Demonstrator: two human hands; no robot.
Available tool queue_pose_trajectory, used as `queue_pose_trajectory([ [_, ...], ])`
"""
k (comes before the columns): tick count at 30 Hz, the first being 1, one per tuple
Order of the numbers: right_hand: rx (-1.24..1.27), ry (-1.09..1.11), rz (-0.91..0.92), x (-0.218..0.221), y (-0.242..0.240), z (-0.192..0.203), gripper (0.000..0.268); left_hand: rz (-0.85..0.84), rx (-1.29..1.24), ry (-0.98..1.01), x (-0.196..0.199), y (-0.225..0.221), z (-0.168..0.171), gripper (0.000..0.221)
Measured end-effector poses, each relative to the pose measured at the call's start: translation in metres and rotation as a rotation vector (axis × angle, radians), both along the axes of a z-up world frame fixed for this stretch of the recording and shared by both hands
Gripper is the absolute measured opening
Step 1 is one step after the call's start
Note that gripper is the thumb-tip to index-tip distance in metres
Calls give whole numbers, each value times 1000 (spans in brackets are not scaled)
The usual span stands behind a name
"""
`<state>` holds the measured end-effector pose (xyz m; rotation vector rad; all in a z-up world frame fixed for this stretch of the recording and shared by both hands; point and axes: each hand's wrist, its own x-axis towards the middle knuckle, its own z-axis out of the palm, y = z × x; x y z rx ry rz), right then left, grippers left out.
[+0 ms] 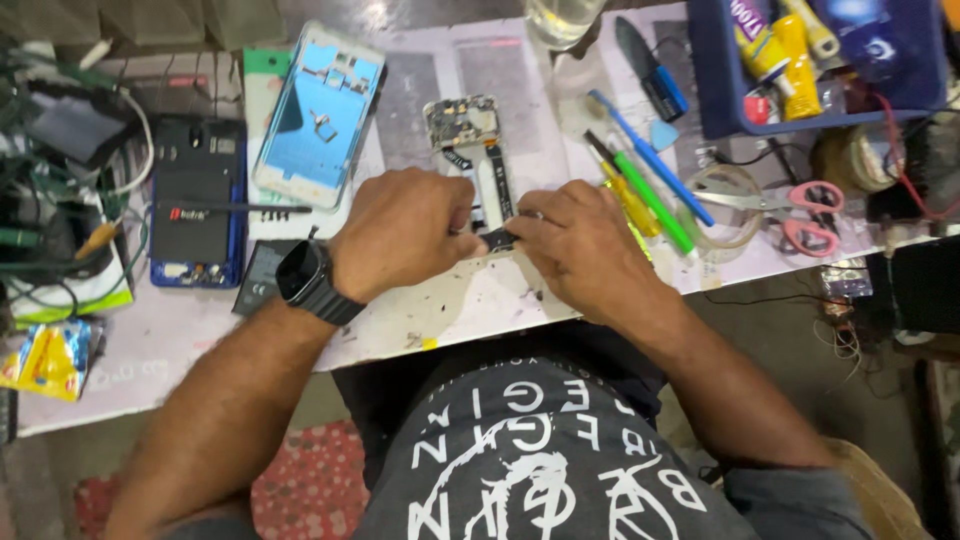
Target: The person disassembles a smartphone, removes the battery, and uses a screwdriver to detach internal components. They then reposition the battery and reconnect a ribbon cable inside the device.
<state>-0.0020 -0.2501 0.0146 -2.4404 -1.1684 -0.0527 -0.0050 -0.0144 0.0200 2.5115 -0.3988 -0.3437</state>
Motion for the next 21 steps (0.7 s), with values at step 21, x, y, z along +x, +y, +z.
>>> queue_pose_trajectory([
  [21, -127, 20, -477, -5, -65, 20, 25, 31, -16, -69, 0, -8, -1, 39],
])
